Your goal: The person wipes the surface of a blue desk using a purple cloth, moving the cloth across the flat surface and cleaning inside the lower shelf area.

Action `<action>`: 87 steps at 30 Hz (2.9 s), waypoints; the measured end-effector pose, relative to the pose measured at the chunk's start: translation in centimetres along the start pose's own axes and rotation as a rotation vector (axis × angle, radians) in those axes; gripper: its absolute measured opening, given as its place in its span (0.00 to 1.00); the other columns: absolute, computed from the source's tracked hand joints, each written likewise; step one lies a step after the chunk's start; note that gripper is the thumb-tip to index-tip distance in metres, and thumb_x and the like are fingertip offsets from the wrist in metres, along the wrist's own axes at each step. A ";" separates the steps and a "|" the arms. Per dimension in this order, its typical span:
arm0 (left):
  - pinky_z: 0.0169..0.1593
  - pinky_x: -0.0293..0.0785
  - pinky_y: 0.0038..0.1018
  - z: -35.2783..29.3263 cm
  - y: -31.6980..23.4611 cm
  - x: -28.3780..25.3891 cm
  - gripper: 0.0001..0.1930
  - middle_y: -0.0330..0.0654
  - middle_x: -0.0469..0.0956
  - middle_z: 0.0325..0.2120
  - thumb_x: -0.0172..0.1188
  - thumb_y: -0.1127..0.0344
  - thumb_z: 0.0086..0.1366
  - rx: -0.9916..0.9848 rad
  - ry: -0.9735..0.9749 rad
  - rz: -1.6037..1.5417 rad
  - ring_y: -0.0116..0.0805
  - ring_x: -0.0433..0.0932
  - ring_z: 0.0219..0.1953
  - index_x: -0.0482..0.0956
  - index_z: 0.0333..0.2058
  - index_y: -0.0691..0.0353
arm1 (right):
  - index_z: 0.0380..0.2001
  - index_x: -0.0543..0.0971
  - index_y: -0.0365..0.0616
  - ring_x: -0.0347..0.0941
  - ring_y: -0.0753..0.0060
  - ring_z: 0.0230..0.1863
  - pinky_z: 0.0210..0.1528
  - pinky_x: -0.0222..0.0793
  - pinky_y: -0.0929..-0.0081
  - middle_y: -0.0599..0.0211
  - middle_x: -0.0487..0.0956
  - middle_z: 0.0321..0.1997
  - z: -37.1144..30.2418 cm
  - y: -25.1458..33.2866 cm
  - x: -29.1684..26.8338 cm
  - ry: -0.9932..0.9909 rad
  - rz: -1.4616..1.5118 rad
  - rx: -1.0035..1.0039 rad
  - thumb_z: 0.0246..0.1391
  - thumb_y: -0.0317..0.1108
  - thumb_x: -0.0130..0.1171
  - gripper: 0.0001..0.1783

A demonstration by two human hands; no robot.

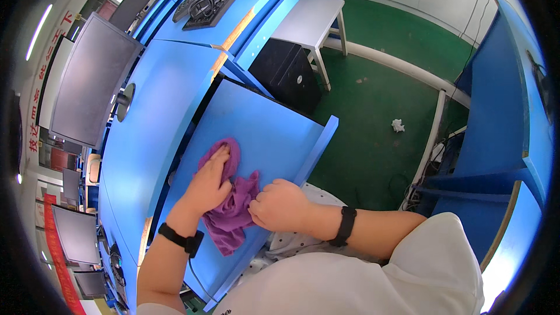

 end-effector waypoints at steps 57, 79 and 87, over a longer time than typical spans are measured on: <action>0.59 0.66 0.45 7.8 6.4 -0.7 0.23 0.64 0.68 0.57 0.53 0.63 0.69 -0.303 -0.048 0.046 0.62 0.68 0.57 0.63 0.57 0.70 | 0.14 0.74 0.51 0.72 0.67 0.21 0.28 0.65 0.67 0.72 0.74 0.15 0.0 0.2 0.0 -0.020 0.056 -0.032 0.46 0.40 0.59 0.12; 0.55 0.69 0.45 4.2 -0.6 -0.3 0.18 0.60 0.75 0.47 0.58 0.71 0.62 -0.037 -0.151 0.177 0.58 0.72 0.53 0.68 0.50 0.70 | 0.15 0.75 0.52 0.73 0.67 0.23 0.30 0.66 0.68 0.73 0.75 0.17 -0.3 0.0 0.4 0.066 0.044 0.001 0.46 0.41 0.60 0.11; 0.46 0.71 0.48 7.0 1.2 -1.6 0.13 0.55 0.78 0.37 0.58 0.70 0.62 -0.148 -0.170 0.284 0.57 0.74 0.46 0.69 0.43 0.67 | 0.15 0.76 0.51 0.73 0.66 0.22 0.30 0.66 0.66 0.73 0.75 0.16 -0.3 0.3 0.2 0.029 0.029 -0.019 0.46 0.41 0.59 0.11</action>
Point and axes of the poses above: each hand's wrist, its own z-axis towards the middle knuckle, its own x-axis out of the palm, y = z × x, the point moved 10 cm from there along z, towards the middle knuckle
